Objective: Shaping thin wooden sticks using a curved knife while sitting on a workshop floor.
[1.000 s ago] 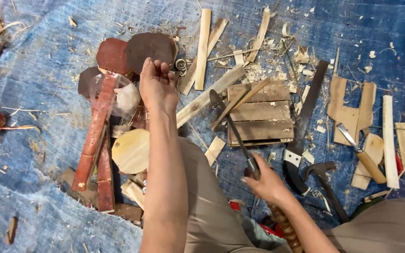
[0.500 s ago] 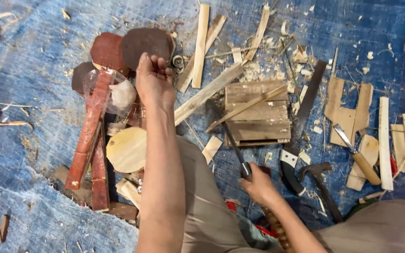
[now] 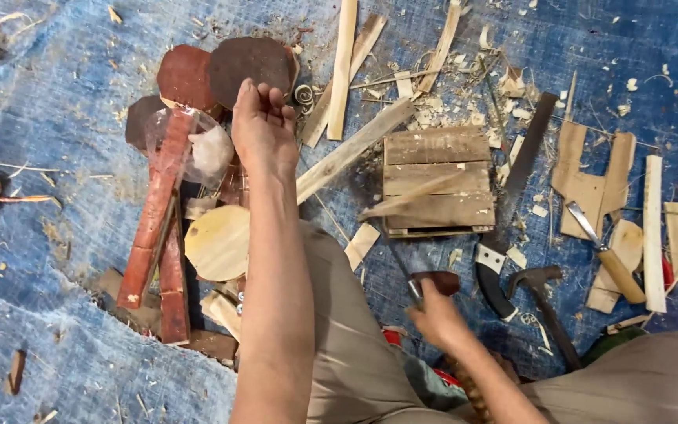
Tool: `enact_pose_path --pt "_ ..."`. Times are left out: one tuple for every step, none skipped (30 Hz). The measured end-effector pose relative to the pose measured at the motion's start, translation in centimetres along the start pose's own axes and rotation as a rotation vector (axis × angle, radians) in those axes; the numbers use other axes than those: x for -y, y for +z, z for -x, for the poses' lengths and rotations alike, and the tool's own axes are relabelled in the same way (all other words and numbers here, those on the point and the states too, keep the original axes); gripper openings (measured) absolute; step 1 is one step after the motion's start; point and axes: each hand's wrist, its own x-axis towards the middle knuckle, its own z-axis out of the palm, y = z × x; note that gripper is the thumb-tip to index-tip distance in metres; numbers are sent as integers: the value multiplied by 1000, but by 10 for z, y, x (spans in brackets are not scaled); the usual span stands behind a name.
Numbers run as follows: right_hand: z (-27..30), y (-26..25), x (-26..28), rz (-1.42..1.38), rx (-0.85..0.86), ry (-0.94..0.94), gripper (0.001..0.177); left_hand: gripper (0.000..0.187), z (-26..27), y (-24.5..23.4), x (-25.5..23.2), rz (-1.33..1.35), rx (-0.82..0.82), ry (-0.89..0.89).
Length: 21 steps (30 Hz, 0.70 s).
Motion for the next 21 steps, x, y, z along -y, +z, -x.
enact_pose_path --pt "2 2 0 0 -6 1 42 28 8 1 0 3 5 -2" --pt "1 4 2 32 -4 -5 43 27 14 5 -1 -65 55 34" --pt "1 6 4 65 -2 -10 45 28 20 10 -3 -133 105 72" --pt "1 8 -5 54 -19 -12 45 28 36 17 -6 -132 125 70" --pt "0 9 -14 -16 -24 -52 48 30 51 24 -9 -221 574 70" --pt "-2 13 -19 -92 -33 -97 52 34 66 32 -16 -309 1031 77" --pt "5 0 -8 -108 -55 -105 52 34 69 33 -19 -310 1059 79" --pt "16 -11 -1 -184 -40 -101 54 68 73 31 -18 -386 1347 -57" --pt "25 -23 5 -261 -24 -99 57 105 75 29 -16 -461 1633 -199" --pt "29 -30 8 -273 -36 -90 57 105 92 35 -11 -456 1649 -211" --pt "32 -36 11 -262 -46 -77 39 109 108 40 -8 -706 1655 -169" --pt "34 -44 16 -243 -50 -69 23 119 123 44 -6 -958 1638 -112" --pt "37 -49 20 -248 -57 -66 23 119 133 48 8 -956 1646 -113" --pt "42 -53 23 -247 -36 -42 22 98 145 49 21 -1062 1601 243" --pt "46 -56 26 -245 -16 -18 22 77 156 49 34 -1151 1524 600" --pt "46 -54 26 -245 -13 -15 22 77 160 53 38 -1151 1522 596" --pt "46 -53 25 -249 -8 -15 23 69 163 56 43 -1056 1525 518" --pt "45 -51 25 -252 -3 -15 25 63 167 60 48 -961 1522 441" --pt "46 -53 25 -251 0 -12 25 63 158 54 59 -961 1520 438" --pt "47 -53 25 -252 -3 -21 26 42 150 46 70 -980 1427 388" --pt "48 -54 25 -254 -5 -31 27 41 141 39 81 -997 1335 339"
